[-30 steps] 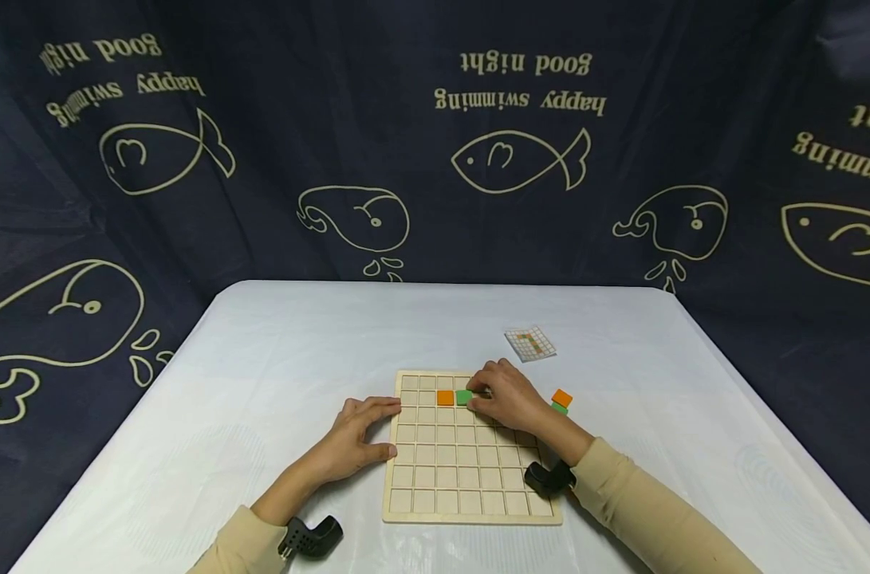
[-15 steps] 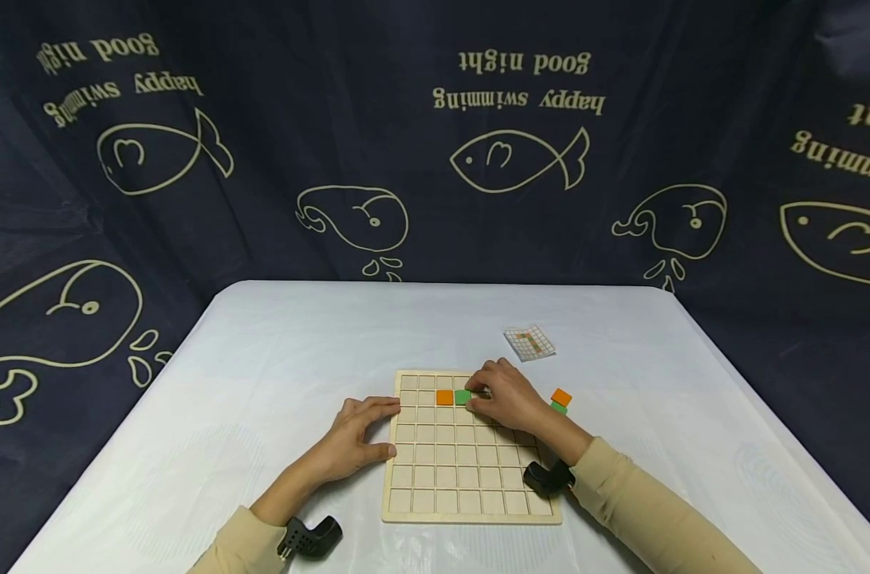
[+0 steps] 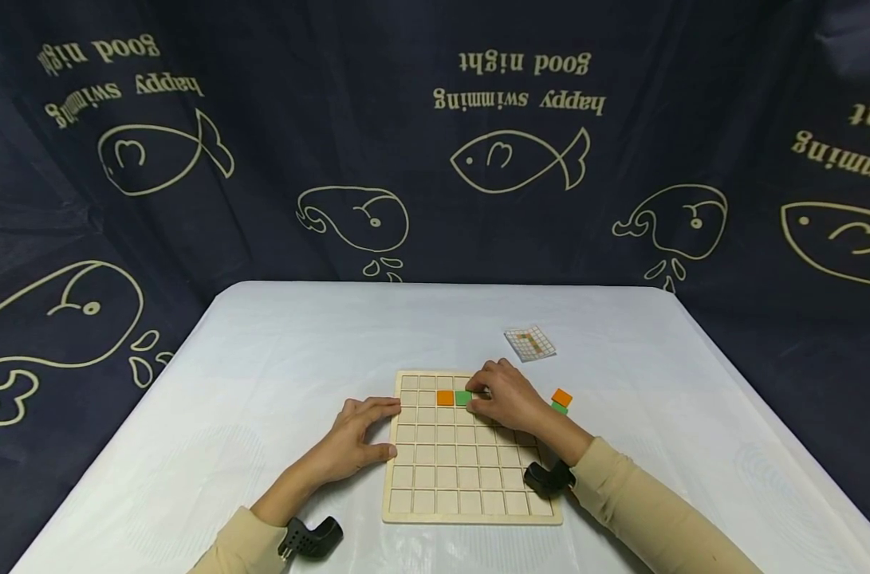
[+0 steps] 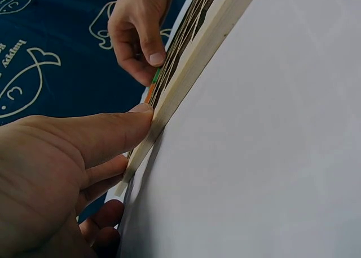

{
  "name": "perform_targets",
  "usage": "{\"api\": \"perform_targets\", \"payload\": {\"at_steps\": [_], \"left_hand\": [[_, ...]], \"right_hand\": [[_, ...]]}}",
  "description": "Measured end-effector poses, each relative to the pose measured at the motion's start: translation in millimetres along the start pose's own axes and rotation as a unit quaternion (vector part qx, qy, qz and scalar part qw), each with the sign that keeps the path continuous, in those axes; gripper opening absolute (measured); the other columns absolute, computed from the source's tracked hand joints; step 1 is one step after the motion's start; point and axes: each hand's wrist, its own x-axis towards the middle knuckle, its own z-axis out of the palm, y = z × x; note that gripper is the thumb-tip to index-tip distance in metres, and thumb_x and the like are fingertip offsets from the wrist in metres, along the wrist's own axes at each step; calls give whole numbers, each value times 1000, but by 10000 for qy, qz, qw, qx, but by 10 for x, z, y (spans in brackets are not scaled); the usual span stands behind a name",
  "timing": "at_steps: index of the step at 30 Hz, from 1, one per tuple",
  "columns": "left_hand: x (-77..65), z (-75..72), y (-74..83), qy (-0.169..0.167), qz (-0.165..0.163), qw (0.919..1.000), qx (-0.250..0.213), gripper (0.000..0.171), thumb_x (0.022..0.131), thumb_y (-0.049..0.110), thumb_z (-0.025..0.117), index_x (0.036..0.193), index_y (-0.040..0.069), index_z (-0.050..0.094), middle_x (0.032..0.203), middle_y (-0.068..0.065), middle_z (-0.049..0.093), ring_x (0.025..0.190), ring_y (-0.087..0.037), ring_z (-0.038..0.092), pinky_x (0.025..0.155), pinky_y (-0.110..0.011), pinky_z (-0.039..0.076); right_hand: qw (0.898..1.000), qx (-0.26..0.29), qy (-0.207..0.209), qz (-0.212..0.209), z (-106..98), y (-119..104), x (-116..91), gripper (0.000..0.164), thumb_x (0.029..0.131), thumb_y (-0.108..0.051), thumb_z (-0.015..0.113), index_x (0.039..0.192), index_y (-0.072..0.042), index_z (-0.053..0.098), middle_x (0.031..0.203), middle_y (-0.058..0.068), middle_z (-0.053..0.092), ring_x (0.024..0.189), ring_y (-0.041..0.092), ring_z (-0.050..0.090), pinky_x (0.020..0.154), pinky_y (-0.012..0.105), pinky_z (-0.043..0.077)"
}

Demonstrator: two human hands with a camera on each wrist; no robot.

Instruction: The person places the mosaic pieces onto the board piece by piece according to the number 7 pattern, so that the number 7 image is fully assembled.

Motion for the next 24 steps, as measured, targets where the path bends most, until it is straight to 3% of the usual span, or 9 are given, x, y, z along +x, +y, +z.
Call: {"api": "perform_targets", "payload": {"at_steps": [13, 20, 24], "left_hand": [[0, 4, 0, -16, -2, 10000, -5, 59, 80, 24, 74, 133, 9, 54, 144, -1, 46, 106, -16, 33, 90, -35, 28], [2, 0, 5, 5, 24, 10000, 26, 59, 80, 25, 74, 133, 10, 54, 144, 0, 46, 106, -15, 33, 90, -35, 29], [0, 5, -3, 20, 37, 10000, 43, 58, 80, 25, 74, 133, 10, 54, 144, 1, 46, 107, -16, 34, 90, -35, 29]], "right_hand": [[9995, 248, -36, 192, -82, -12, -33, 26, 81, -26, 74, 101, -11, 70, 87, 0, 59, 78, 11, 41, 68, 26, 37], [9989, 410, 70, 234, -180, 68, -106, 29, 84, -25, 70, 108, -9, 68, 97, 5, 62, 86, 16, 49, 77, 36, 44], [9982, 483, 164, 307, -260, 122, -167, 29, 85, -24, 69, 109, -8, 68, 101, 6, 62, 91, 21, 51, 73, 36, 45]]}}
